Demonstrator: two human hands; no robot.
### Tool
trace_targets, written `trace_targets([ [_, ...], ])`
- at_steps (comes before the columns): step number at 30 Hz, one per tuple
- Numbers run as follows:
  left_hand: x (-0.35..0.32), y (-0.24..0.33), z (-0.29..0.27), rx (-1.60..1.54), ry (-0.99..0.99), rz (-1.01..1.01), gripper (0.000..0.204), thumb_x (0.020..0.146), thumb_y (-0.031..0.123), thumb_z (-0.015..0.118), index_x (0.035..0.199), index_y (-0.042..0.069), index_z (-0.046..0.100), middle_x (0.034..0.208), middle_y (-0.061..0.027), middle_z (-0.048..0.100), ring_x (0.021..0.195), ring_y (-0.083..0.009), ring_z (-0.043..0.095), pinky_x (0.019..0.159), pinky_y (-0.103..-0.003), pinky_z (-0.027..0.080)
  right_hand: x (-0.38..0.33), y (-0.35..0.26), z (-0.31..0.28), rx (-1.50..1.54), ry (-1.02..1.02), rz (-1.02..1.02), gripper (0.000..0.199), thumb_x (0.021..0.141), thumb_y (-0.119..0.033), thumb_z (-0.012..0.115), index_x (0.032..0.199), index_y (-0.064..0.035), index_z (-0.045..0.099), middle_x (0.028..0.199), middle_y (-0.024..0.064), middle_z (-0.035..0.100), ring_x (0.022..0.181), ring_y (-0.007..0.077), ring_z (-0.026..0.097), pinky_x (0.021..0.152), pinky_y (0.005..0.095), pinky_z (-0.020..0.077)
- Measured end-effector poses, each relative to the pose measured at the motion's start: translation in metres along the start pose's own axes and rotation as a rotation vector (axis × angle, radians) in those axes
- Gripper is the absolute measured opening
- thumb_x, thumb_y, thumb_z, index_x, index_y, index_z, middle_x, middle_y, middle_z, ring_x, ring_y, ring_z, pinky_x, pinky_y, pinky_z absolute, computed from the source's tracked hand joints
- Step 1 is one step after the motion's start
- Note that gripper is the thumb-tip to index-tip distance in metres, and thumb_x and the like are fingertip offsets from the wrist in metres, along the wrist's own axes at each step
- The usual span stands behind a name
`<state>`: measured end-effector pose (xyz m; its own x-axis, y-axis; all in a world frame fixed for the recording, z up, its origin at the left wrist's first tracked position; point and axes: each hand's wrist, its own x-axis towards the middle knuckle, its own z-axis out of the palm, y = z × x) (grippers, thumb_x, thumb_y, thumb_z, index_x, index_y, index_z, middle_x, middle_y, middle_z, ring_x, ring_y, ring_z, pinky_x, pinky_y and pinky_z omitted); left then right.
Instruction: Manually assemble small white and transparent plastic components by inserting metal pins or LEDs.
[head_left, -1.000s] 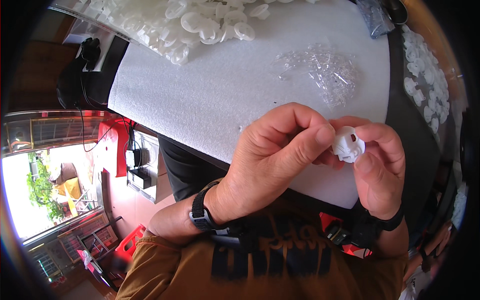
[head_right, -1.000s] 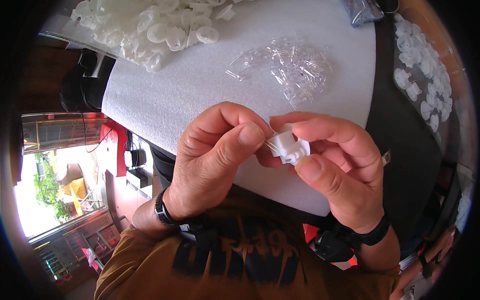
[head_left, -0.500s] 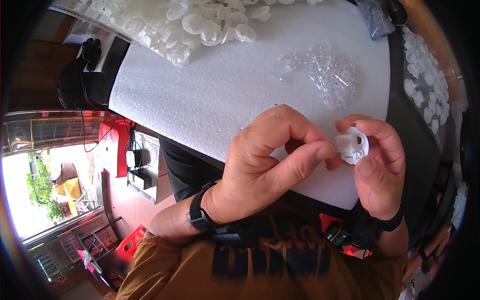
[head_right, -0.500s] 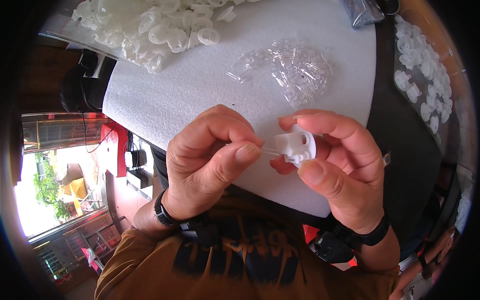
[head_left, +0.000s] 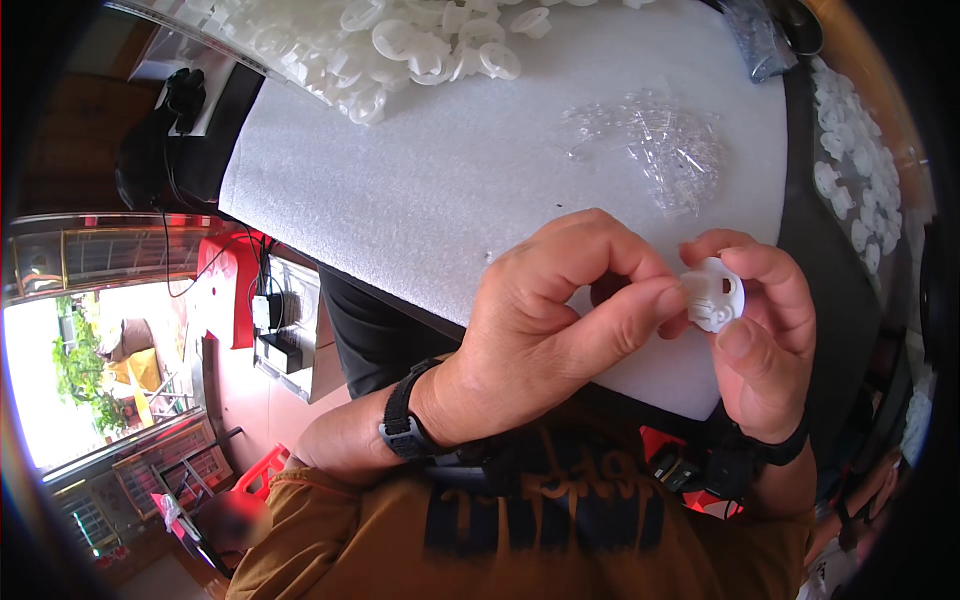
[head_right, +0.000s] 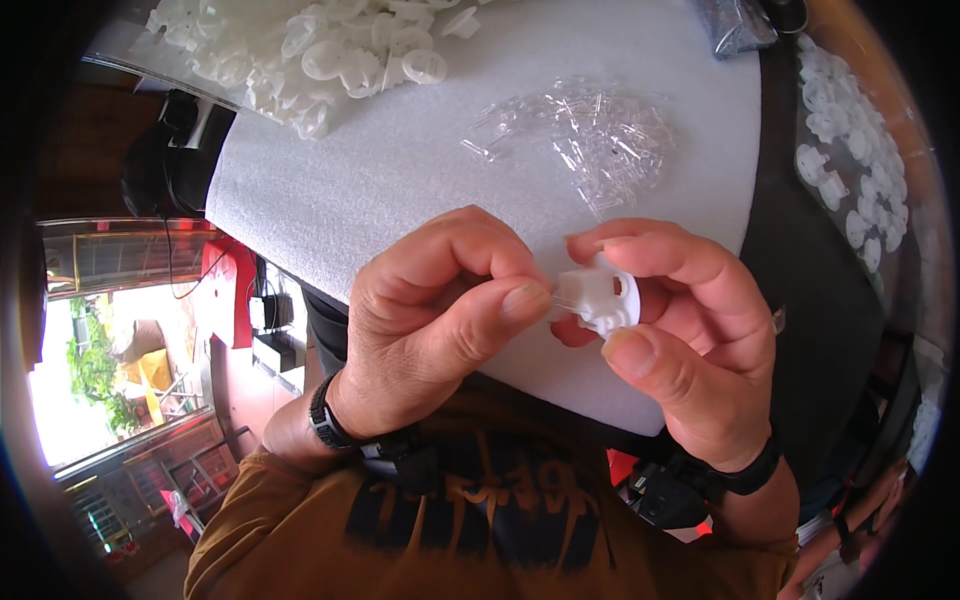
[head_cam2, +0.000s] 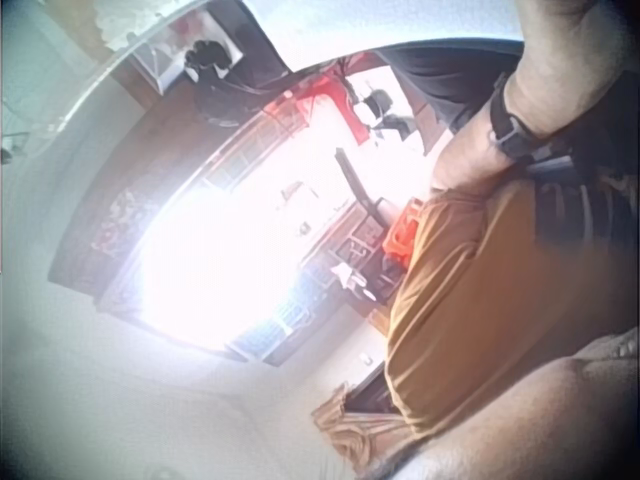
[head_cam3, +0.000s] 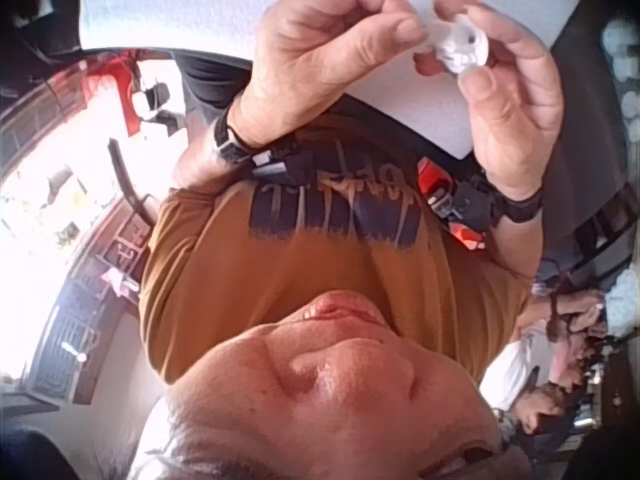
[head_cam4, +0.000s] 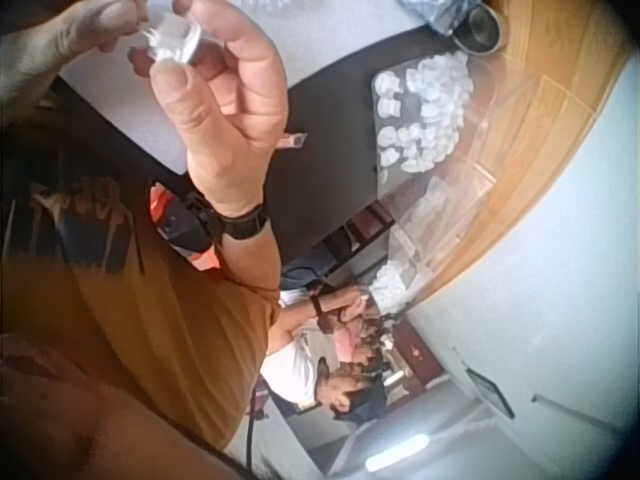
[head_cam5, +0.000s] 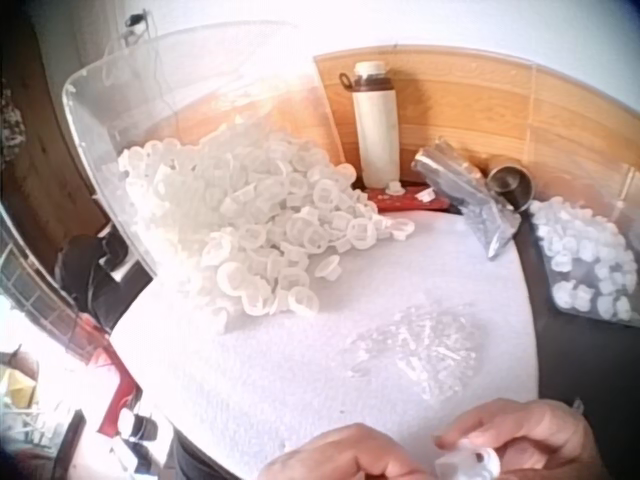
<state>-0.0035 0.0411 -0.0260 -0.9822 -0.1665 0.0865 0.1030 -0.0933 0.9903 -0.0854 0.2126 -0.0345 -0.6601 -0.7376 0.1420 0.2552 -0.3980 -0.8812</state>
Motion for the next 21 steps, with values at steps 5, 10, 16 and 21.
trace_targets([
  [5,0.0002,0.0003,-0.0007,0.027,-0.006,-0.015,0.008,0.081,0.006,0.064,0.082,0.001,0.059,0.081,-0.0037,0.056,0.075,-0.0097,0.05,0.068,-0.022,0.039,0.0008,0.0004,0.0005,-0.016,0.022,0.004,0.039,0.082,-0.007,0.06,0.117,0.0021,0.046,0.117,0.0191,0.049,0.093,0.0208,0.058,0.081,0.0328,0.0487],
  [10,0.0025,-0.0007,-0.0033,0.139,-0.022,0.093,0.009,0.079,0.005,0.065,0.082,0.0,0.058,0.08,-0.0055,0.056,0.073,-0.0123,0.051,0.067,-0.023,0.039,0.0001,-0.0018,0.0012,-0.066,0.029,-0.005,0.038,0.082,-0.007,0.06,0.117,0.0022,0.046,0.119,0.0198,0.047,0.095,0.0209,0.057,0.081,0.033,0.049],
  [16,0.0014,-0.0024,-0.0044,0.263,-0.022,0.149,0.011,0.077,0.004,0.067,0.082,0.0,0.059,0.079,-0.0065,0.057,0.07,-0.0139,0.053,0.063,-0.025,0.04,-0.0006,-0.0042,-0.0023,-0.491,-0.028,-0.195,0.035,0.08,0.001,0.06,0.113,0.0037,0.048,0.119,0.0209,0.044,0.105,0.0226,0.05,0.087,0.0309,0.0429],
  [21,0.0034,-0.002,-0.005,0.386,-0.022,0.264,0.012,0.075,0.004,0.069,0.083,0.001,0.06,0.077,-0.007,0.058,0.066,-0.0151,0.054,0.059,-0.025,0.041,-0.0021,-0.0057,0.0016,-0.637,0.01,-0.224,0.034,0.078,0.004,0.06,0.11,0.0031,0.05,0.118,0.021,0.045,0.107,0.0232,0.048,0.091,0.0301,0.0388],
])
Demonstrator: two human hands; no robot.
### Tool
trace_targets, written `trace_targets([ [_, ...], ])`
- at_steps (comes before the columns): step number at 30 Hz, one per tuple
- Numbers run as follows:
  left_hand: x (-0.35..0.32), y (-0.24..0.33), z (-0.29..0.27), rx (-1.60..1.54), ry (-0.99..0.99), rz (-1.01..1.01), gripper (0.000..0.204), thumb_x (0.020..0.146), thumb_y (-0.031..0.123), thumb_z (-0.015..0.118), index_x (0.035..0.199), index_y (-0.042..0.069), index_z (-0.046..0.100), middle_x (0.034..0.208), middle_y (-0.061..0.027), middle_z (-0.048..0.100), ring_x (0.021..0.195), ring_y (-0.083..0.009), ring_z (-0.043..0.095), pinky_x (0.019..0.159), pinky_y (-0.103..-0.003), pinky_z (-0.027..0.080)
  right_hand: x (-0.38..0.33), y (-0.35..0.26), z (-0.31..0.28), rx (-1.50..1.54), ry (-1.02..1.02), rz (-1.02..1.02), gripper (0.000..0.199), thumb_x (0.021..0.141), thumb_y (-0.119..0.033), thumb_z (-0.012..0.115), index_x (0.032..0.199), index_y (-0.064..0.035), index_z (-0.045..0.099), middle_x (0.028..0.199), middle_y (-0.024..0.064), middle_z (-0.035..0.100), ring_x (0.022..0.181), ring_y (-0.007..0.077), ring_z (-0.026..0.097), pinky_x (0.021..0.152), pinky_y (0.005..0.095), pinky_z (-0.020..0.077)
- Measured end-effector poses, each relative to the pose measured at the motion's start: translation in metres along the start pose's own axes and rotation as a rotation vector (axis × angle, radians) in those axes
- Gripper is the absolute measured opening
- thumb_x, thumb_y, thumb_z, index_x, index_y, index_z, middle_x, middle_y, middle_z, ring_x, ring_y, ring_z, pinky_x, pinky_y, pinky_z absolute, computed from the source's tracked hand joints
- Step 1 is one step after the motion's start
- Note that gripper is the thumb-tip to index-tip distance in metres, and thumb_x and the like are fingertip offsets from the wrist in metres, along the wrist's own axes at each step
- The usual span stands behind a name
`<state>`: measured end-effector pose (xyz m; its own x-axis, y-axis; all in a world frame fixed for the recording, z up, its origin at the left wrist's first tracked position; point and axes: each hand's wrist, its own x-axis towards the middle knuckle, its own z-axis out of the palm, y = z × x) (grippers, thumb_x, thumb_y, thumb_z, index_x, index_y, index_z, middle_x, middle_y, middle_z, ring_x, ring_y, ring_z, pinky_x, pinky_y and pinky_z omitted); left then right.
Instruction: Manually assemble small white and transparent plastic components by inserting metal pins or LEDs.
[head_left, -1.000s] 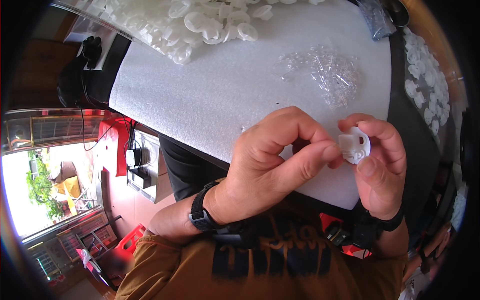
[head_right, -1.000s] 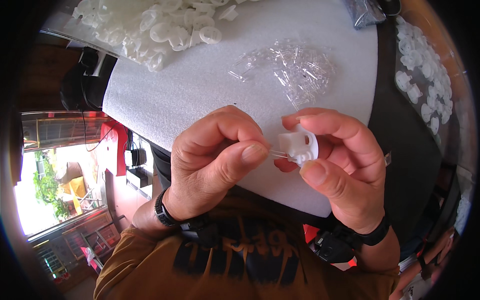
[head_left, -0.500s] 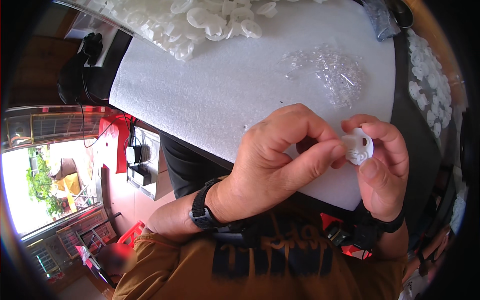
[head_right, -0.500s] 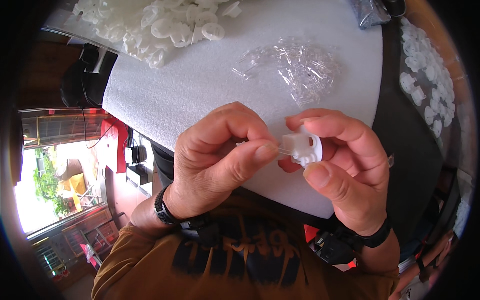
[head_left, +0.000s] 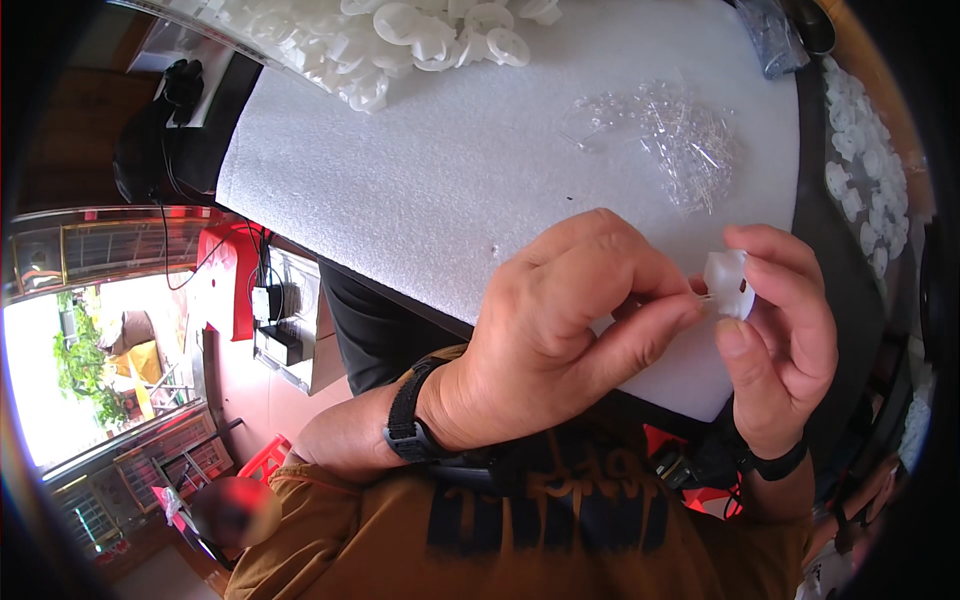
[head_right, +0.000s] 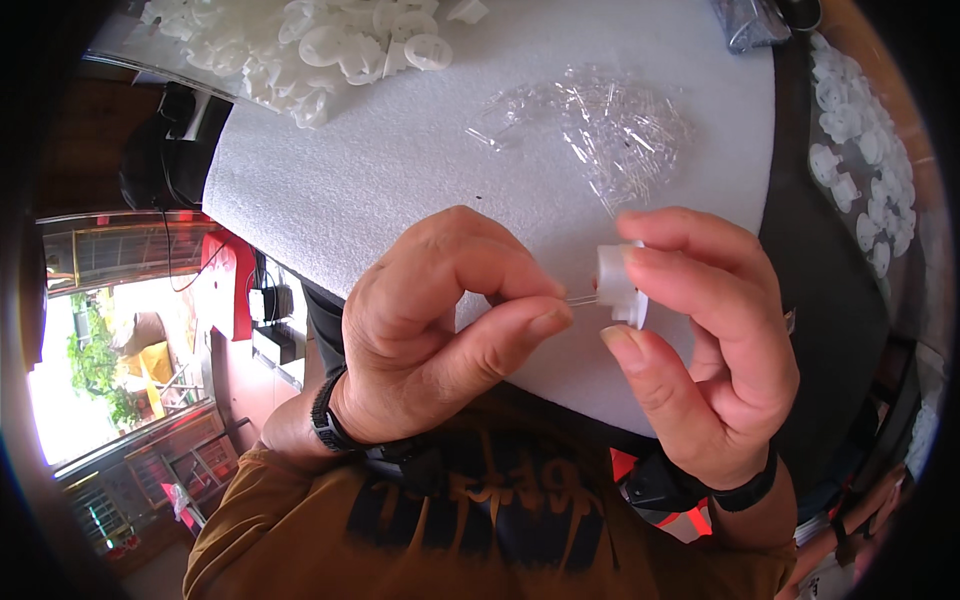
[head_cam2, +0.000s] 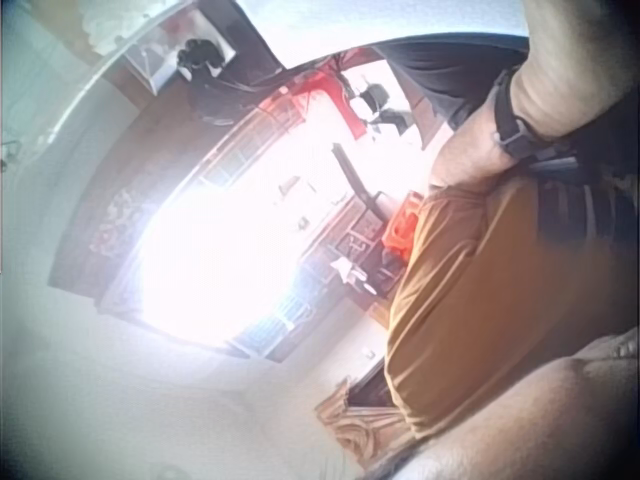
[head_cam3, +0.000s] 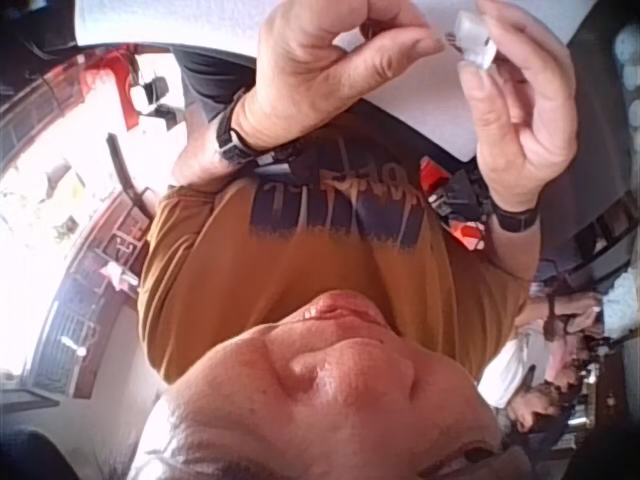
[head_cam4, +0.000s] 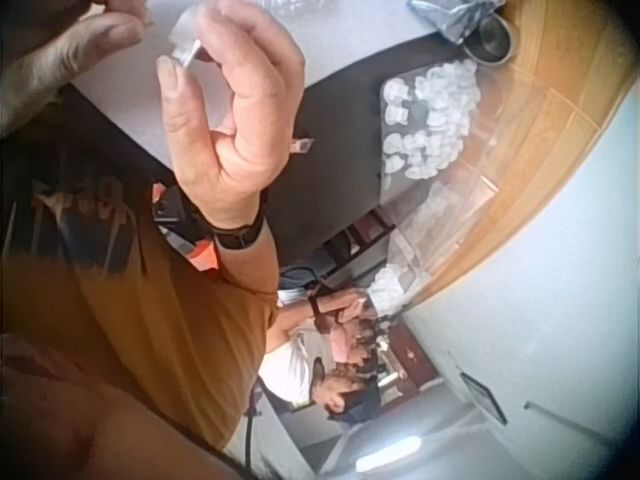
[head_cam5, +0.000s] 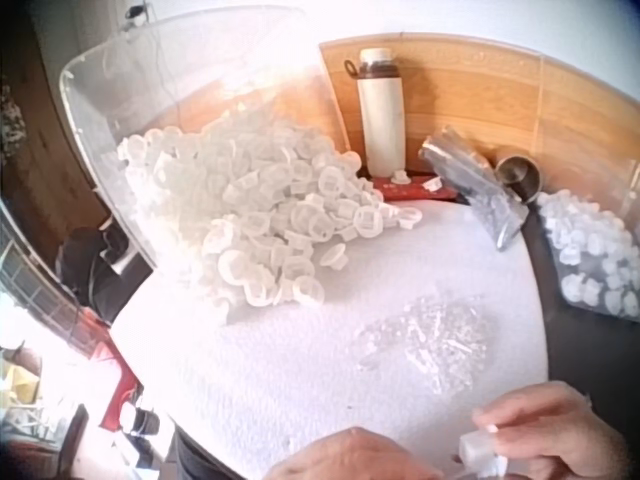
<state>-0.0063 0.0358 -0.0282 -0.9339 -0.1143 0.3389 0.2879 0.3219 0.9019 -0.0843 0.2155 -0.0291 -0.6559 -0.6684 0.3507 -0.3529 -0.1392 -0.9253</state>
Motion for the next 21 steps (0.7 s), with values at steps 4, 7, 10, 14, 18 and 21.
trace_targets([
  [4,-0.0009,-0.0024,0.0003,0.053,0.018,0.033,0.014,0.072,0.005,0.071,0.082,0.002,0.061,0.073,-0.0067,0.058,0.062,-0.0171,0.054,0.055,-0.026,0.041,-0.0003,0.0002,-0.0004,-0.031,-0.011,-0.007,0.033,0.078,0.003,0.06,0.11,0.0039,0.051,0.117,0.0201,0.046,0.106,0.0218,0.048,0.089,0.0294,0.0397],
  [7,-0.0018,0.0005,0.0008,0.119,0.035,0.053,0.014,0.071,0.005,0.071,0.08,0.003,0.061,0.071,-0.0061,0.058,0.06,-0.0176,0.054,0.054,-0.026,0.04,0.0004,-0.0014,-0.0008,0.074,-0.011,0.113,0.032,0.079,0.003,0.061,0.11,0.0047,0.052,0.117,0.0192,0.047,0.104,0.02,0.05,0.088,0.029,0.0408],
  [10,-0.0021,0.0019,0.0004,0.164,0.04,0.054,0.013,0.071,0.004,0.071,0.078,0.003,0.061,0.07,-0.0057,0.058,0.06,-0.0171,0.054,0.053,-0.026,0.04,0.001,0.002,-0.0009,0.16,-0.018,0.159,0.033,0.079,0.002,0.061,0.111,0.0047,0.053,0.117,0.0188,0.047,0.103,0.0186,0.05,0.086,0.0282,0.0417],
  [14,-0.0064,-0.0003,-0.0001,0.033,0.026,-0.093,0.013,0.071,0.004,0.072,0.078,0.003,0.061,0.069,-0.0053,0.057,0.059,-0.0158,0.053,0.053,-0.025,0.039,0.0017,0.0021,0.0005,0.025,-0.021,0.042,0.034,0.077,0.003,0.062,0.11,0.0028,0.054,0.115,0.019,0.05,0.099,0.0196,0.052,0.083,0.0271,0.043],
  [18,-0.0052,0.0021,0.002,-0.007,0.003,-0.103,0.012,0.072,0.005,0.071,0.078,0.002,0.061,0.069,-0.0053,0.056,0.06,-0.0144,0.052,0.054,-0.025,0.039,0.0024,-0.0013,-0.002,-0.139,-0.098,-0.065,0.034,0.075,0.004,0.063,0.108,0.0019,0.056,0.112,0.0188,0.052,0.098,0.0213,0.054,0.081,0.0271,0.0436],
  [21,-0.0023,0.0032,0.0037,0.043,-0.001,-0.046,0.011,0.073,0.005,0.071,0.079,0.002,0.062,0.07,-0.0054,0.056,0.06,-0.0137,0.052,0.054,-0.025,0.039,0.0009,-0.0021,-0.0003,-0.067,-0.053,-0.019,0.034,0.075,0.003,0.063,0.108,0.0019,0.056,0.112,0.0187,0.053,0.098,0.0214,0.054,0.08,0.027,0.0441],
])
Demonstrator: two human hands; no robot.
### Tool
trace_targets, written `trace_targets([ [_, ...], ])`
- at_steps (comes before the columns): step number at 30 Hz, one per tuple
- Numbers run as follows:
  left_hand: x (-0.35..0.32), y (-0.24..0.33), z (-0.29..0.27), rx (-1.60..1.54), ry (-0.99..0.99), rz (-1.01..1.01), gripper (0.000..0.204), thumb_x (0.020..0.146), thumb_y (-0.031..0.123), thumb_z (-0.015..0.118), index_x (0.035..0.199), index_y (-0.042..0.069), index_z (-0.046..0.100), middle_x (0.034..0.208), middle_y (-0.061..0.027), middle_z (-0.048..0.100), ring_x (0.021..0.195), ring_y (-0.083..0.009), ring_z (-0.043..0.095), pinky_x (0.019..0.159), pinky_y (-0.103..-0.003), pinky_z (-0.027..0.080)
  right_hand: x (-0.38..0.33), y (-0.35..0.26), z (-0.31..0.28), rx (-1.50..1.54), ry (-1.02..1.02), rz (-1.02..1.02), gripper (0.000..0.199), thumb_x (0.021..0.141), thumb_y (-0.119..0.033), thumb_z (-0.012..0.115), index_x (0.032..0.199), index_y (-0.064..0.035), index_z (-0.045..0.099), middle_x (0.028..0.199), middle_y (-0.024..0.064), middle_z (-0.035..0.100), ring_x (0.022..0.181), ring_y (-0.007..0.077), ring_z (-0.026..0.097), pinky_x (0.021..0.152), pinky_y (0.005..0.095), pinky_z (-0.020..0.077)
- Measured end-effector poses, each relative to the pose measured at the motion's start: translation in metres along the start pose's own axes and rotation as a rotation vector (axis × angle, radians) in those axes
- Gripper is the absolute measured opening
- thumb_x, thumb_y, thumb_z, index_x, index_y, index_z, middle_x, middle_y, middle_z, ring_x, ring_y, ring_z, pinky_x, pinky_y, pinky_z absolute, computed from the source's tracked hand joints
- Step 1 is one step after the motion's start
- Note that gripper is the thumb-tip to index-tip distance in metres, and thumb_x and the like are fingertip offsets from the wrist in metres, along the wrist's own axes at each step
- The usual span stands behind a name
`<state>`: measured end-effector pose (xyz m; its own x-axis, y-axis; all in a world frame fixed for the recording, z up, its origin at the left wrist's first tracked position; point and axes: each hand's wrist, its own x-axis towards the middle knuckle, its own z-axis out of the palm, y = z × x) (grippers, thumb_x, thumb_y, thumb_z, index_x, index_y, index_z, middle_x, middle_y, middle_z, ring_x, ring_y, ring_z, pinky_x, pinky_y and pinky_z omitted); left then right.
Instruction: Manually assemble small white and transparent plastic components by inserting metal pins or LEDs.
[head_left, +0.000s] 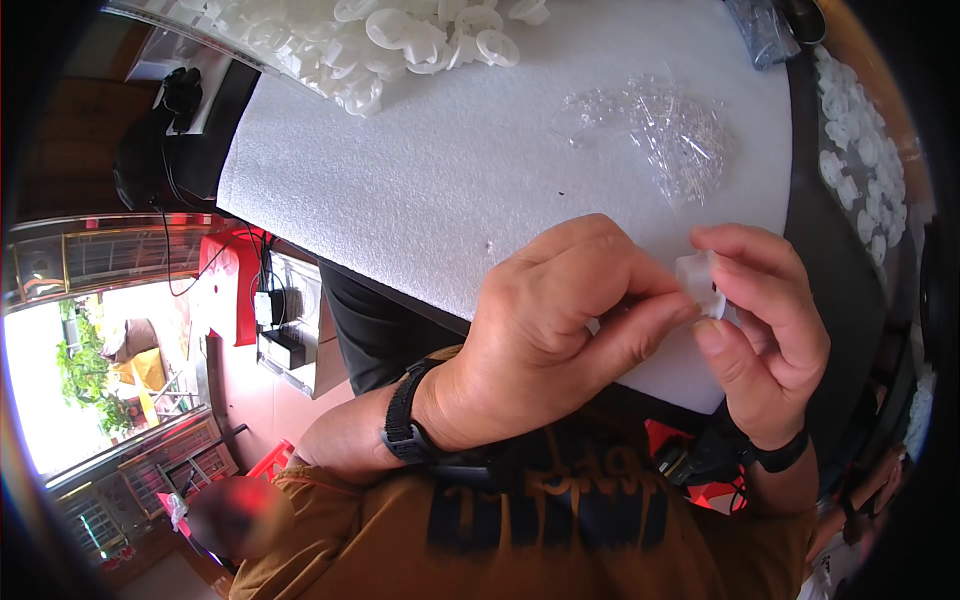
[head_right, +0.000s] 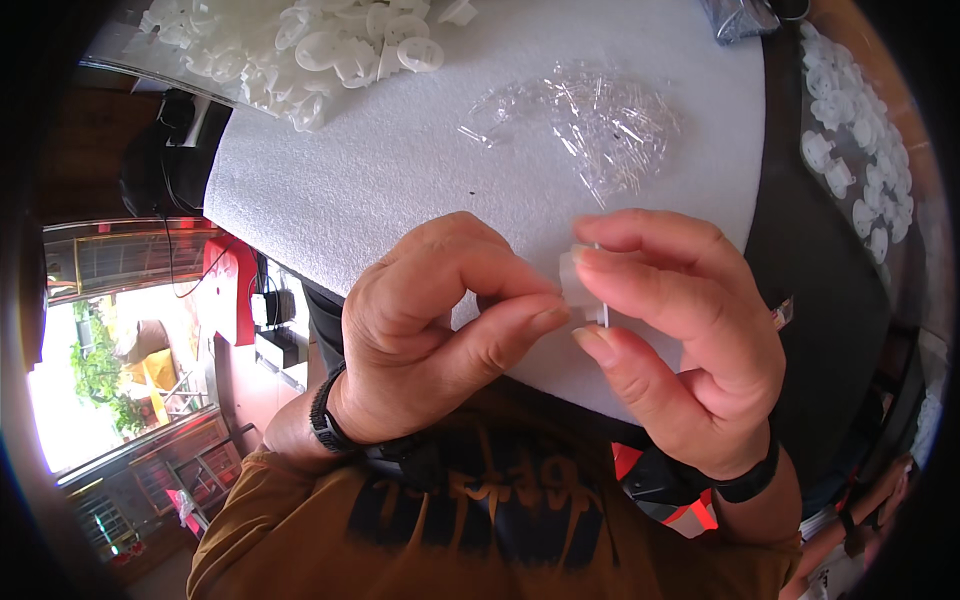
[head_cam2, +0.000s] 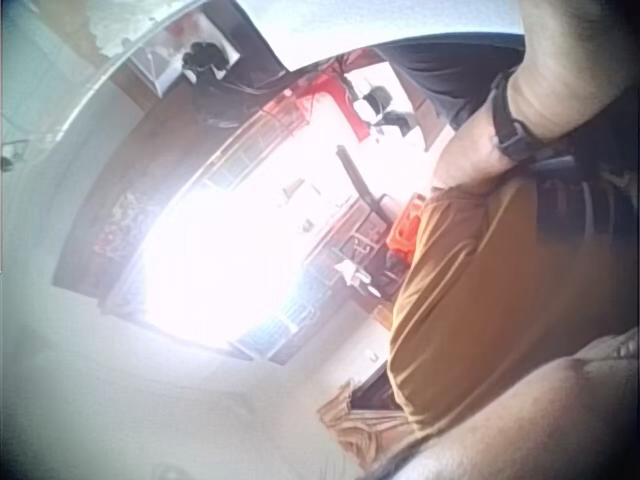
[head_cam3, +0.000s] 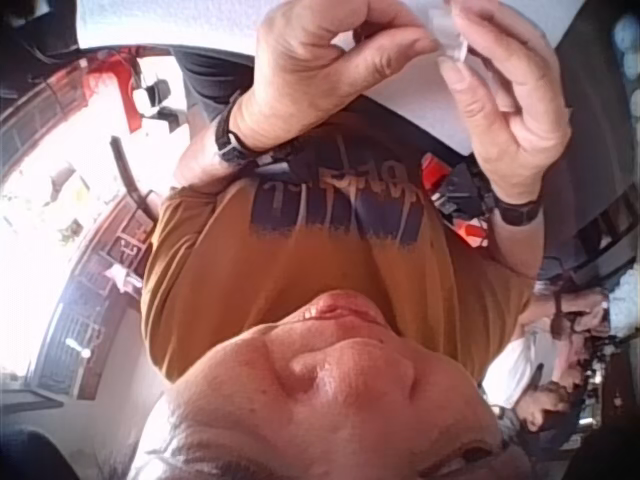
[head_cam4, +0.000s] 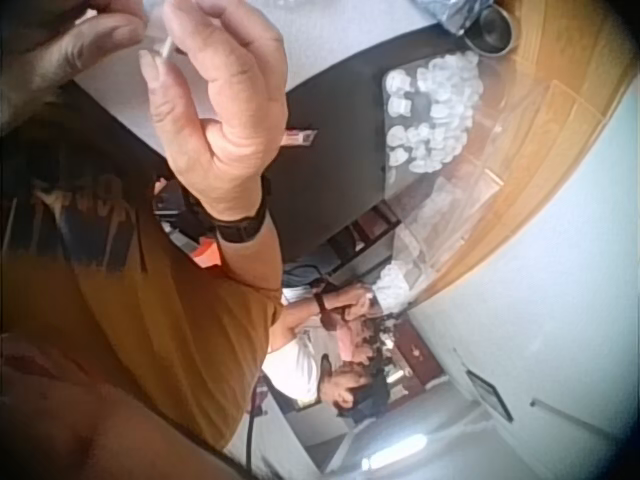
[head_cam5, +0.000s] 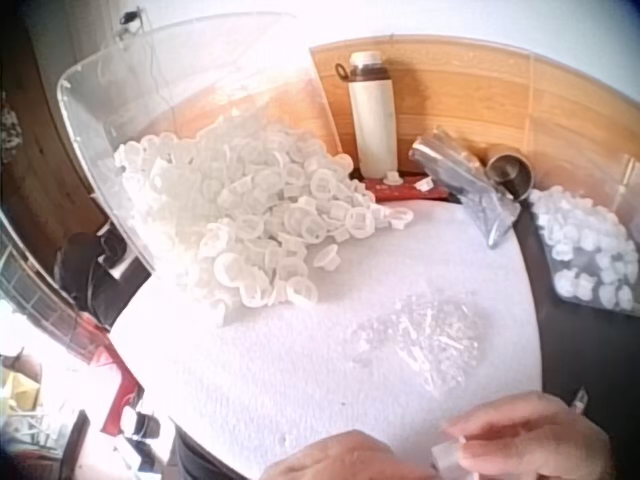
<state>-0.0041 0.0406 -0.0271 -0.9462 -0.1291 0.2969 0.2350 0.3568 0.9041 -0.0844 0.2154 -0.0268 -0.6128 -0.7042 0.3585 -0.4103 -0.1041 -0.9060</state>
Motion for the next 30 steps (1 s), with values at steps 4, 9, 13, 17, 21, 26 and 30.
trace_targets([
  [4,0.0,0.003,0.0,-0.038,0.008,0.027,0.014,0.072,0.002,0.069,0.083,0.001,0.06,0.071,-0.0066,0.057,0.06,-0.015,0.053,0.056,-0.025,0.041,0.0,0.003,-0.002,0.039,0.017,0.023,0.035,0.075,0.003,0.063,0.109,0.002,0.056,0.112,0.0189,0.053,0.097,0.0209,0.054,0.078,0.0265,0.0447],
  [9,-0.001,-0.001,-0.003,0.056,0.01,0.112,0.018,0.071,-0.002,0.068,0.085,0.0,0.058,0.071,-0.0076,0.057,0.061,-0.0168,0.055,0.055,-0.026,0.042,-0.001,0.007,-0.006,0.061,-0.058,0.008,0.036,0.081,-0.006,0.061,0.116,-0.0002,0.052,0.12,0.019,0.046,0.104,0.0196,0.049,0.081,0.0255,0.0422],
  [13,0.0,0.005,-0.003,0.153,0.012,0.151,0.019,0.068,-0.004,0.069,0.083,0.001,0.058,0.069,-0.0076,0.057,0.057,-0.0177,0.056,0.051,-0.026,0.042,-0.003,-0.002,-0.006,0.059,-0.074,0.089,0.036,0.081,-0.007,0.063,0.116,-0.0022,0.054,0.119,0.0196,0.046,0.103,0.0186,0.05,0.081,0.0248,0.041],
  [17,-0.002,0.006,0.0,0.189,0.042,0.229,0.02,0.067,-0.005,0.069,0.082,0.001,0.058,0.066,-0.0072,0.057,0.054,-0.0174,0.055,0.048,-0.025,0.041,-0.005,-0.004,-0.003,0.097,-0.086,0.082,0.037,0.079,-0.008,0.065,0.116,-0.0064,0.056,0.117,0.0206,0.048,0.1,0.018,0.05,0.081,0.0236,0.0393],
  [21,-0.001,0.01,0.002,0.225,0.058,0.218,0.02,0.066,-0.005,0.07,0.081,0.001,0.058,0.066,-0.0072,0.057,0.055,-0.0169,0.055,0.047,-0.025,0.041,-0.006,-0.005,-0.002,0.018,-0.064,0.033,0.038,0.079,-0.009,0.065,0.116,-0.0082,0.057,0.115,0.02,0.05,0.099,0.0182,0.05,0.08,0.0237,0.0391],
  [26,0.001,0.007,-0.001,0.21,0.028,0.217,0.02,0.066,-0.004,0.07,0.081,0.001,0.058,0.067,-0.0077,0.057,0.055,-0.0169,0.056,0.049,-0.024,0.042,-0.004,-0.003,-0.002,0.114,-0.062,0.078,0.038,0.079,-0.007,0.065,0.116,-0.0058,0.056,0.116,0.0188,0.048,0.103,0.0195,0.05,0.082,0.0252,0.0402],
  [30,0.0,0.011,-0.006,0.137,-0.024,0.105,0.019,0.067,-0.005,0.069,0.081,0.0,0.058,0.067,-0.008,0.057,0.056,-0.0169,0.056,0.049,-0.025,0.042,-0.004,-0.002,0.001,0.192,-0.04,0.093,0.038,0.079,-0.005,0.064,0.116,-0.0031,0.055,0.118,0.0186,0.047,0.106,0.0213,0.05,0.084,0.0269,0.0411],
])
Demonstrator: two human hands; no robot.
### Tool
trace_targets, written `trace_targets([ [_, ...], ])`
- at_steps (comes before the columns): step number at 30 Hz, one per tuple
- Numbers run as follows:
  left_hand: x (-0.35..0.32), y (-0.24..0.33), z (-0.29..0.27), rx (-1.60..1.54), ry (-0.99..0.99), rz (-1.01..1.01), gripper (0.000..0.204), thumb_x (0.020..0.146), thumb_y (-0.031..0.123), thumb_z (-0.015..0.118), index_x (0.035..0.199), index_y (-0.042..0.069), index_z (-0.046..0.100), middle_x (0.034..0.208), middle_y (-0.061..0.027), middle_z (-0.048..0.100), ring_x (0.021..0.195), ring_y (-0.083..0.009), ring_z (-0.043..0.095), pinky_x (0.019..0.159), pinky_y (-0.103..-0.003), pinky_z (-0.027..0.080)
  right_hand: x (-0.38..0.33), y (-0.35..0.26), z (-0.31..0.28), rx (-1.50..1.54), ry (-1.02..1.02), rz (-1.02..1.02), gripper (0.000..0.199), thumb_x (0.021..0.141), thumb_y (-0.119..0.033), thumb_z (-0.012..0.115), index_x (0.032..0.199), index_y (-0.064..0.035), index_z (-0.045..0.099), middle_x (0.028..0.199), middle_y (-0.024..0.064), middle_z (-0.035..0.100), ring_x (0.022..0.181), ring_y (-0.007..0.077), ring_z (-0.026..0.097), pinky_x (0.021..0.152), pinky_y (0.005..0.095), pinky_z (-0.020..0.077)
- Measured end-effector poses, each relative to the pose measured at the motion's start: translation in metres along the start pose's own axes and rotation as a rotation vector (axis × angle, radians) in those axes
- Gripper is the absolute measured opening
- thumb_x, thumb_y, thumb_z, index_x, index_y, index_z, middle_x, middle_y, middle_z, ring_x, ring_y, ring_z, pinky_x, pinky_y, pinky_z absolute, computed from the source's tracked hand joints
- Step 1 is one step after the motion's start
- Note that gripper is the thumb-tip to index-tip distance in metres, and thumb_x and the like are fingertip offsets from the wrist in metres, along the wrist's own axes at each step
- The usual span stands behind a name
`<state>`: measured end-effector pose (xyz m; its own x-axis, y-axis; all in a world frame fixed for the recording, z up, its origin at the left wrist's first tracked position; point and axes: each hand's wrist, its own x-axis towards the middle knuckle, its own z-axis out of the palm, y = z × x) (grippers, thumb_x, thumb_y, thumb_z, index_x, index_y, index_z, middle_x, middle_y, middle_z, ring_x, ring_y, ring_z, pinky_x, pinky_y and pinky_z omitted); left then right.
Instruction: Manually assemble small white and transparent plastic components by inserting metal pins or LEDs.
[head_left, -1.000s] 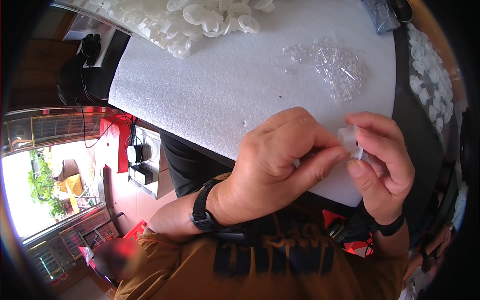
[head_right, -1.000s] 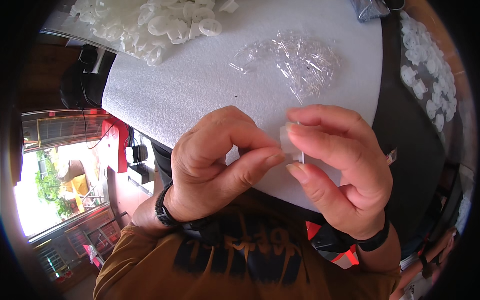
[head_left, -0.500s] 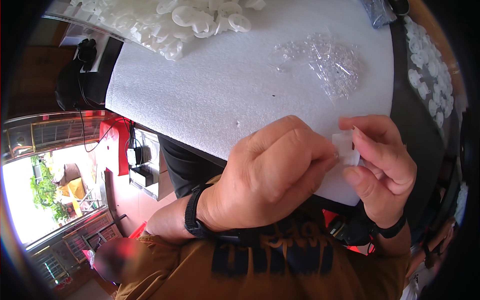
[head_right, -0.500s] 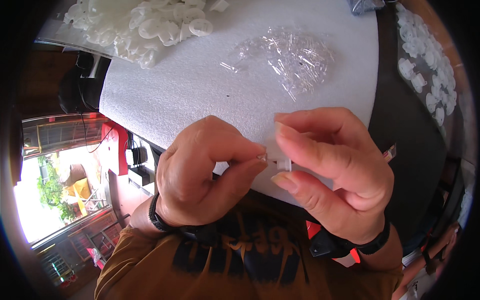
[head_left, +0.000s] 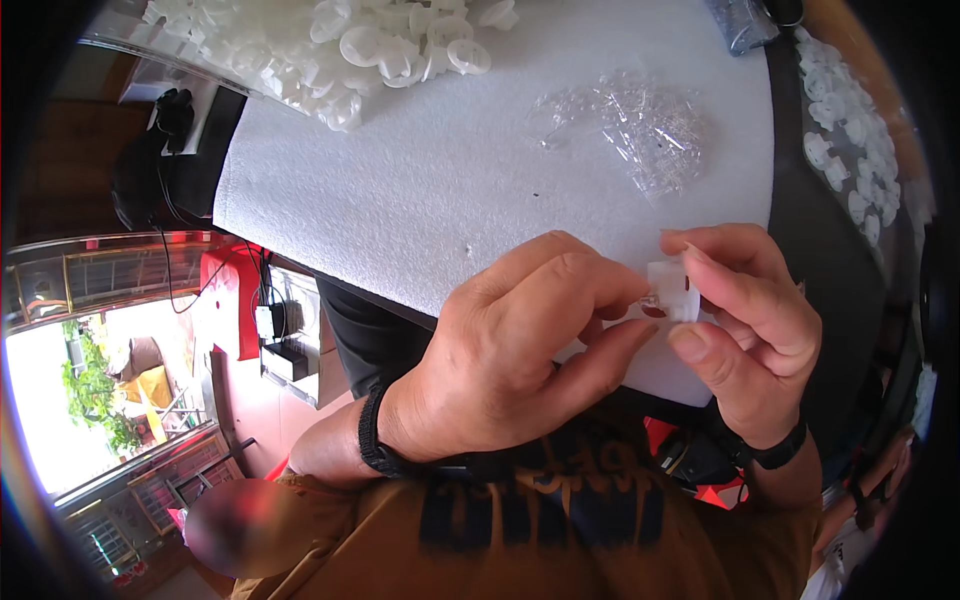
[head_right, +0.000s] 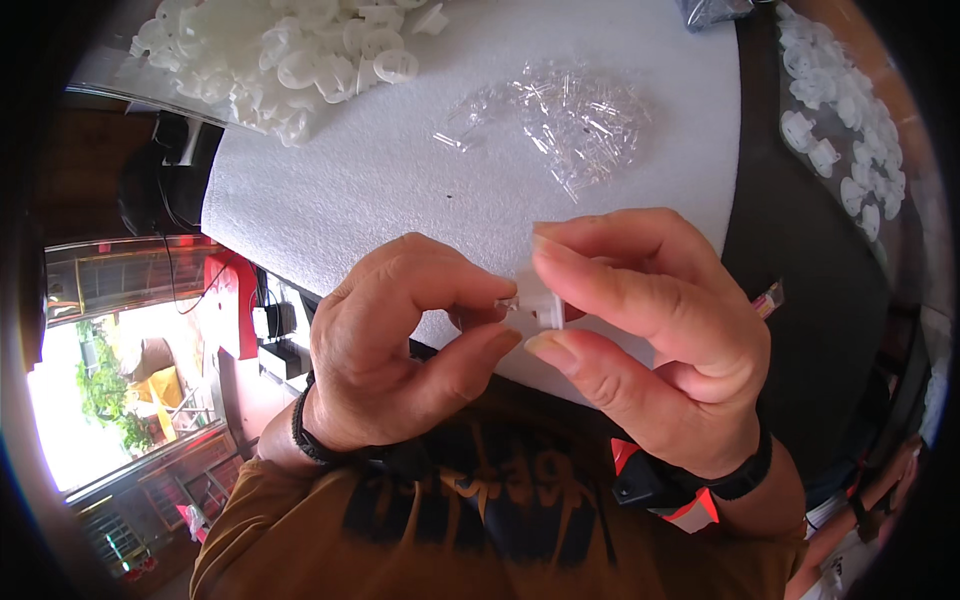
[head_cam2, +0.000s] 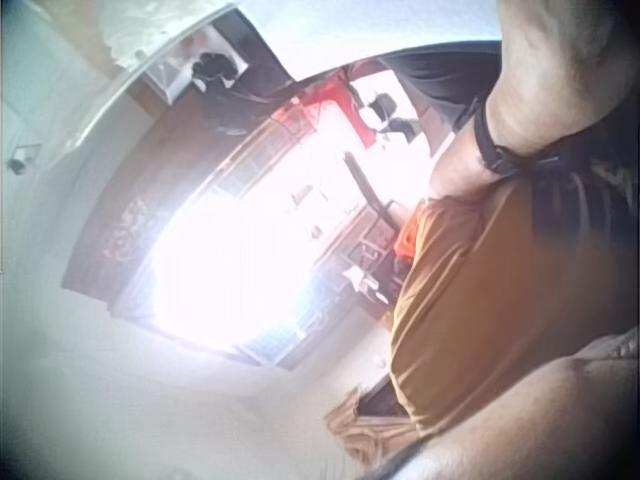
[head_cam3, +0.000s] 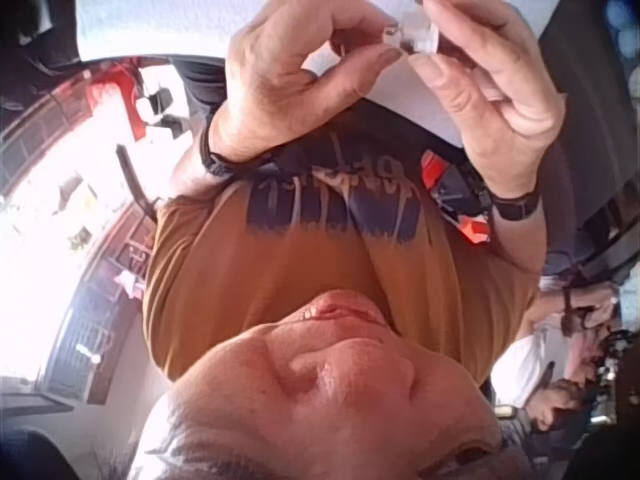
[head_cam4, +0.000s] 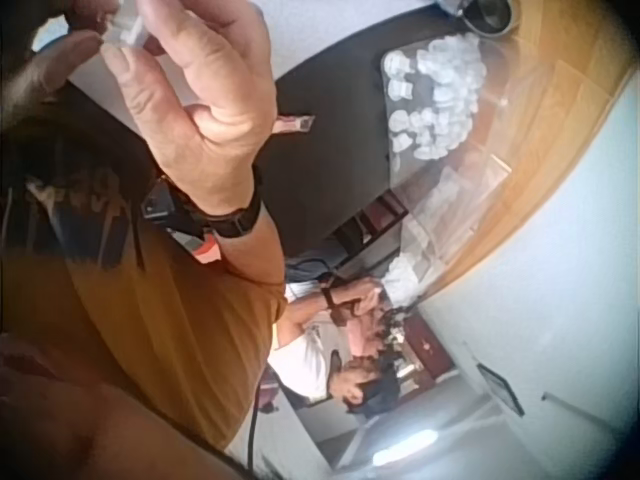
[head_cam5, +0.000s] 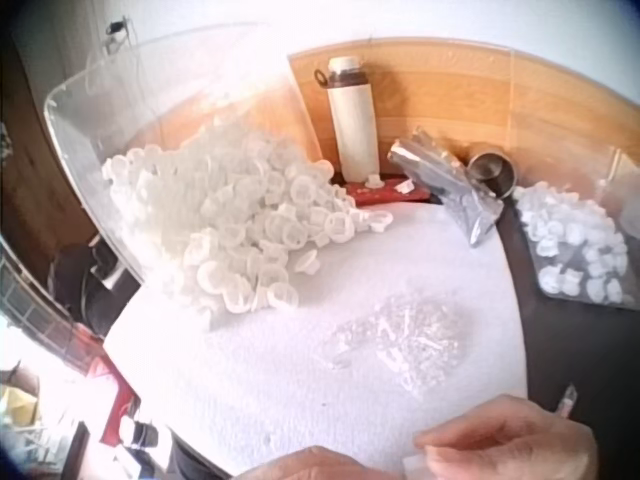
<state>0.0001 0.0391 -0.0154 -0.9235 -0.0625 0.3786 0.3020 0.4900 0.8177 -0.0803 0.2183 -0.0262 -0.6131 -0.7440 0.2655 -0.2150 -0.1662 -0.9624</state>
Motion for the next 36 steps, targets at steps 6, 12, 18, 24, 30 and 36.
trace_targets([
  [6,0.001,0.005,0.002,0.127,0.053,0.105,0.017,0.068,-0.007,0.066,0.082,0.0,0.058,0.068,-0.0094,0.056,0.057,-0.0185,0.056,0.048,-0.026,0.042,0.005,-0.004,0.004,-0.105,0.038,-0.104,0.037,0.074,0.007,0.064,0.11,-0.0016,0.059,0.109,0.0163,0.053,0.087,0.0155,0.055,0.073,0.0241,0.0451],
  [12,0.007,0.0,-0.004,0.13,-0.046,0.147,0.022,0.069,-0.005,0.066,0.089,0.0,0.056,0.073,-0.0104,0.054,0.059,-0.0223,0.055,0.05,-0.03,0.044,0.003,-0.019,0.0,-0.25,0.129,-0.086,0.034,0.076,0.002,0.064,0.109,-0.0021,0.059,0.114,0.0172,0.051,0.096,0.0179,0.054,0.079,0.0269,0.0453],
  [18,0.048,-0.003,-0.04,0.375,-0.08,-0.008,0.025,0.076,0.012,0.062,0.096,0.001,0.053,0.108,-0.0179,0.05,0.079,-0.0354,0.059,0.067,-0.039,0.05,0.004,-0.071,-0.109,-0.47,0.739,-0.141,0.035,0.094,-0.007,0.032,0.125,0.004,0.044,0.128,0.0186,0.044,0.12,0.0238,0.043,0.096,0.0311,0.0375],
  [24,0.085,-0.057,-0.052,0.676,0.007,0.1,0.025,0.081,0.017,0.059,0.099,0.001,0.058,0.114,-0.016,0.052,0.078,-0.0277,0.059,0.072,-0.035,0.047,0.041,-0.064,-0.125,-0.989,0.953,-0.001,0.046,0.088,-0.016,0.051,0.129,0.0022,0.039,0.136,0.0124,0.038,0.122,0.0218,0.04,0.101,0.0297,0.0308],
  [30,0.091,-0.079,-0.052,0.648,-0.092,-0.045,0.026,0.083,0.018,0.053,0.1,-0.001,0.058,0.108,-0.0176,0.055,0.092,-0.0332,0.055,0.08,-0.036,0.044,0.016,-0.039,-0.007,-0.518,0.367,-0.146,0.046,0.083,-0.004,0.05,0.127,0.0041,0.04,0.133,0.0164,0.04,0.113,0.0224,0.047,0.092,0.0327,0.0383],
  [36,0.091,-0.075,-0.046,0.685,-0.095,-0.061,0.025,0.084,0.013,0.048,0.101,-0.002,0.057,0.104,-0.0183,0.056,0.096,-0.0341,0.053,0.082,-0.036,0.043,0.01,-0.002,-0.005,-0.13,0.327,0.106,0.027,0.083,0.001,0.055,0.11,0.0029,0.054,0.113,0.011,0.053,0.091,0.0143,0.056,0.079,0.0251,0.0444],
])
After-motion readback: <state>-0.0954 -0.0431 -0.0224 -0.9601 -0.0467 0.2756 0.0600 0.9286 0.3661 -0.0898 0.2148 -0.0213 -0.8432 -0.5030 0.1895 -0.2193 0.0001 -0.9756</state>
